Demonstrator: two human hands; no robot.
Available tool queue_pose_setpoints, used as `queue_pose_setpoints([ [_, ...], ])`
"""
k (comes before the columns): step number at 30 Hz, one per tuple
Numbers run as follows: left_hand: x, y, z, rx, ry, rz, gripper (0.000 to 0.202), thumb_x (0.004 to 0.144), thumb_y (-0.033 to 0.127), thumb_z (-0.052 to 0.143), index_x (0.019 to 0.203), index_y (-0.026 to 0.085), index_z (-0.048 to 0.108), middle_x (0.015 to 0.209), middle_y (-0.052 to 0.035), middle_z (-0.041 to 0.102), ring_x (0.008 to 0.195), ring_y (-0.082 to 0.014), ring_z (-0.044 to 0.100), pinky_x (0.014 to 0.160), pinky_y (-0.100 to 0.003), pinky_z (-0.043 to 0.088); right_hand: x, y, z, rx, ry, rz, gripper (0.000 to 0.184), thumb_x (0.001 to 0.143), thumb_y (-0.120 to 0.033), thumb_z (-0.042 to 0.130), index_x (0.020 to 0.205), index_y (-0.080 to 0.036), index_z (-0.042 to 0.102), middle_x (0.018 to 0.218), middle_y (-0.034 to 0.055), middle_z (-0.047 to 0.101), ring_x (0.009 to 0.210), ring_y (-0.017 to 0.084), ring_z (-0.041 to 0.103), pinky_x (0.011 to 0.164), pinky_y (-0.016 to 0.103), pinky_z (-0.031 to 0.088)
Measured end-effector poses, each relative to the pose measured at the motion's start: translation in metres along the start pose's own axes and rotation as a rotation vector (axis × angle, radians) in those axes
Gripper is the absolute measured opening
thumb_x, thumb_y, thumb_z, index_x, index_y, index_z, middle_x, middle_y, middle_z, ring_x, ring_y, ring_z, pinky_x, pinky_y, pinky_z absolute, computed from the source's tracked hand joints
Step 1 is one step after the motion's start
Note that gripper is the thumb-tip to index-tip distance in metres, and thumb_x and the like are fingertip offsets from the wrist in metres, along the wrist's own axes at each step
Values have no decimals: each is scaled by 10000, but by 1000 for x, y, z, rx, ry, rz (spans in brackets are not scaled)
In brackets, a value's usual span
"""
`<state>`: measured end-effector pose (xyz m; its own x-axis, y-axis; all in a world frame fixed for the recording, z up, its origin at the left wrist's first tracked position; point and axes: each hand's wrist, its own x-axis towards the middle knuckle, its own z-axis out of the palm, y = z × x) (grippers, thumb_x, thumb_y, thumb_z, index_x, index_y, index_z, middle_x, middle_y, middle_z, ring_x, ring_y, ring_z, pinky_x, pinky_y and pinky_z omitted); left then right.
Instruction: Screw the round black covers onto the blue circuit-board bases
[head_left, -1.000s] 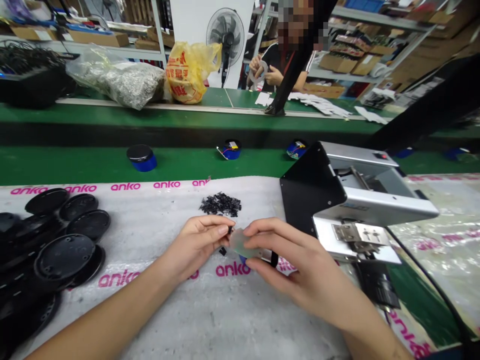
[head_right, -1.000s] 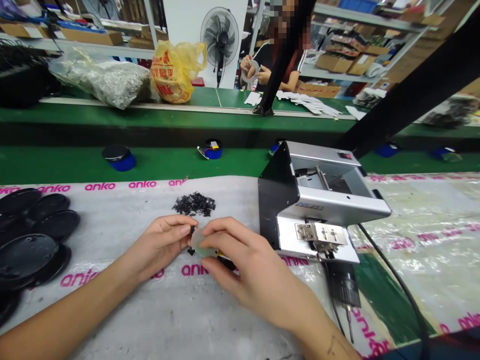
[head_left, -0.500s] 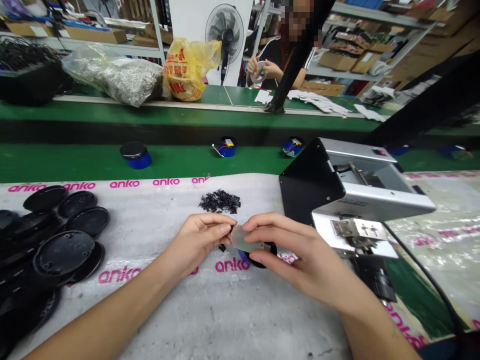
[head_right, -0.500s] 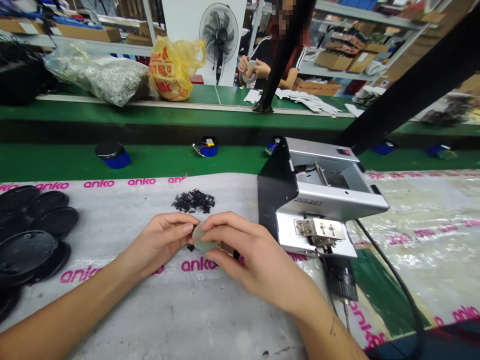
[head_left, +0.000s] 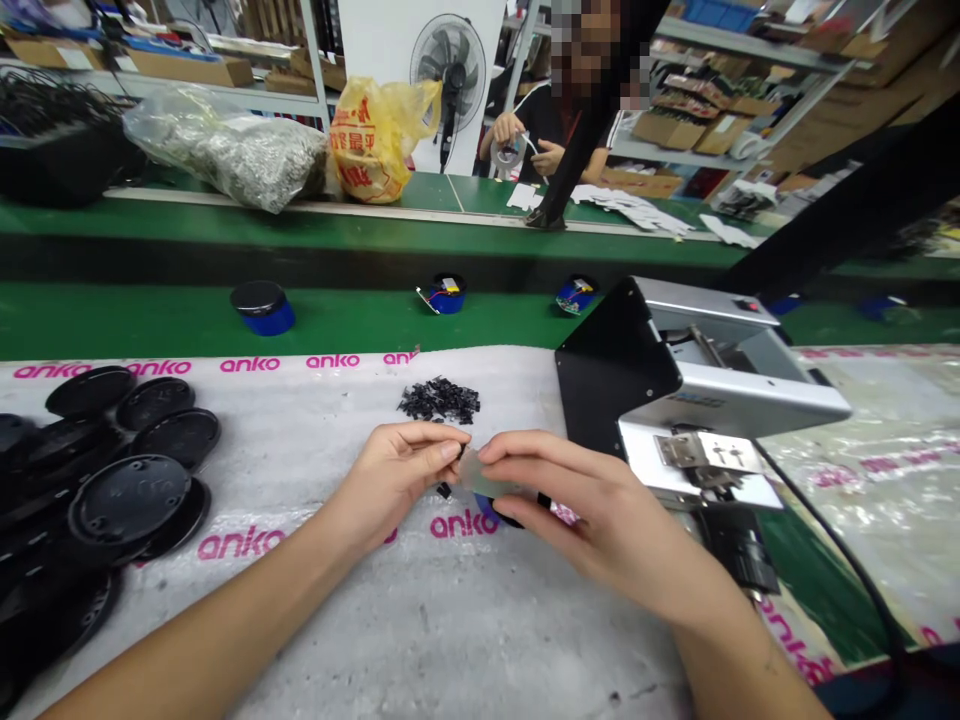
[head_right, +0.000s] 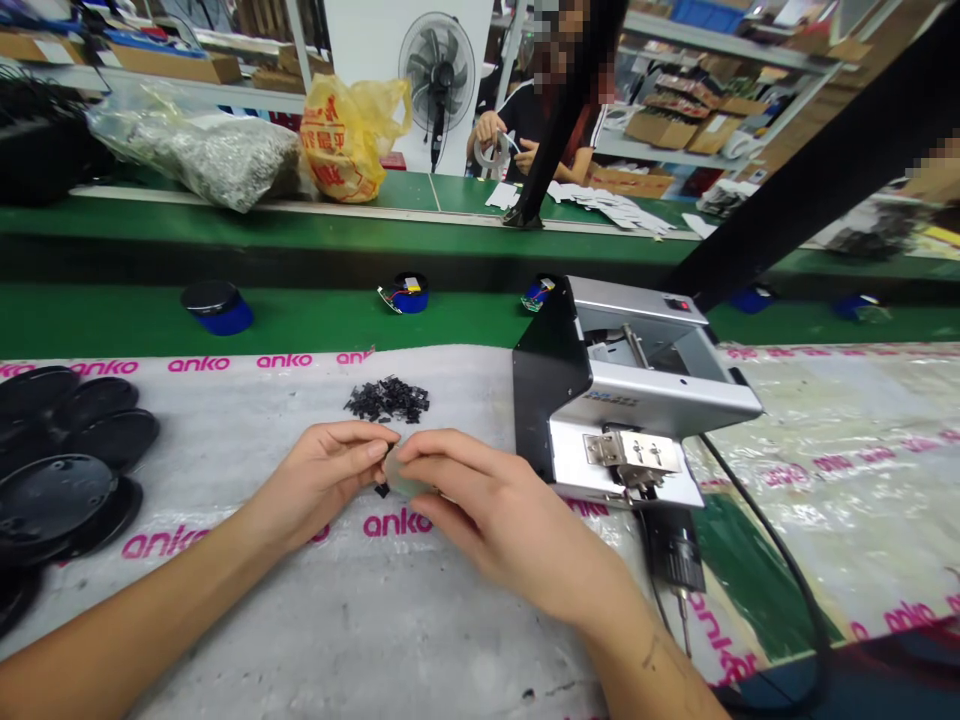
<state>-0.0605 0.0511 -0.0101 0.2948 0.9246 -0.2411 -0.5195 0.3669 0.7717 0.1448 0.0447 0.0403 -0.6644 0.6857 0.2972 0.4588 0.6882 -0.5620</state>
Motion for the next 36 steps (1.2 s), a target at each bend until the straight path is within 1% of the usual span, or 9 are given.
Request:
queue_pose_setpoints([
  [5,0,-1,-1,-20,-17,-1,157,703,215,830,830,132,791,706,-45,729,654,-127,637,674,-251,517,3,0,-1,83,59,45,231,902,-144,624,1114,-230,661,1167,47,680,1093,171,654,934,296,561],
  [8,2,-1,-5,-39,-24,-9,161,695,212,831,831,138,788,739,-52,741,665,-131,654,693,-258,529,4,2,-1,111,75,39,225,901,-170,638,1114,-237,666,1161,56,687,1092,183,657,926,326,569],
  [13,4,-3,-8,-56,-23,-9,167,700,211,828,847,143,788,755,-48,750,681,-122,669,727,-246,541,4,4,1,98,78,20,238,911,-152,621,1131,-236,654,1174,59,676,1106,181,647,933,327,564],
  [18,4,-3,-7,-39,-20,0,169,698,223,831,847,153,789,745,-41,750,680,-119,669,724,-241,543,3,4,3,74,79,13,236,914,-141,617,1133,-225,645,1179,53,669,1115,167,636,949,306,551],
  [25,0,-2,-4,84,20,82,129,726,236,817,836,170,797,712,-19,735,656,-106,636,681,-215,517,2,2,3,10,78,11,246,914,-130,609,1147,-202,642,1205,57,657,1121,155,635,988,273,523],
  [29,-1,4,-4,229,17,77,113,739,197,804,837,141,800,689,-35,735,646,-120,642,644,-215,512,-1,1,1,-14,26,25,276,929,-147,592,1193,-224,609,1218,44,641,1109,151,634,971,275,533],
  [32,-2,12,2,324,35,68,118,746,219,791,847,159,781,690,-14,737,643,-119,648,650,-223,523,-3,-2,1,-113,-8,31,280,957,-164,548,1230,-221,571,1326,79,548,1112,163,618,933,306,554],
  [34,-4,17,10,351,84,68,131,747,225,786,863,175,753,693,7,738,655,-122,658,663,-230,533,-5,-5,0,-250,-3,34,297,974,-171,511,1268,-198,537,1401,123,469,1105,193,614,884,348,576],
  [36,-8,21,20,382,125,75,161,755,226,775,904,188,727,715,14,749,691,-133,675,686,-243,541,-7,-7,0,-383,-2,29,368,977,-158,496,1344,-178,477,1391,146,482,1112,224,608,869,385,579],
])
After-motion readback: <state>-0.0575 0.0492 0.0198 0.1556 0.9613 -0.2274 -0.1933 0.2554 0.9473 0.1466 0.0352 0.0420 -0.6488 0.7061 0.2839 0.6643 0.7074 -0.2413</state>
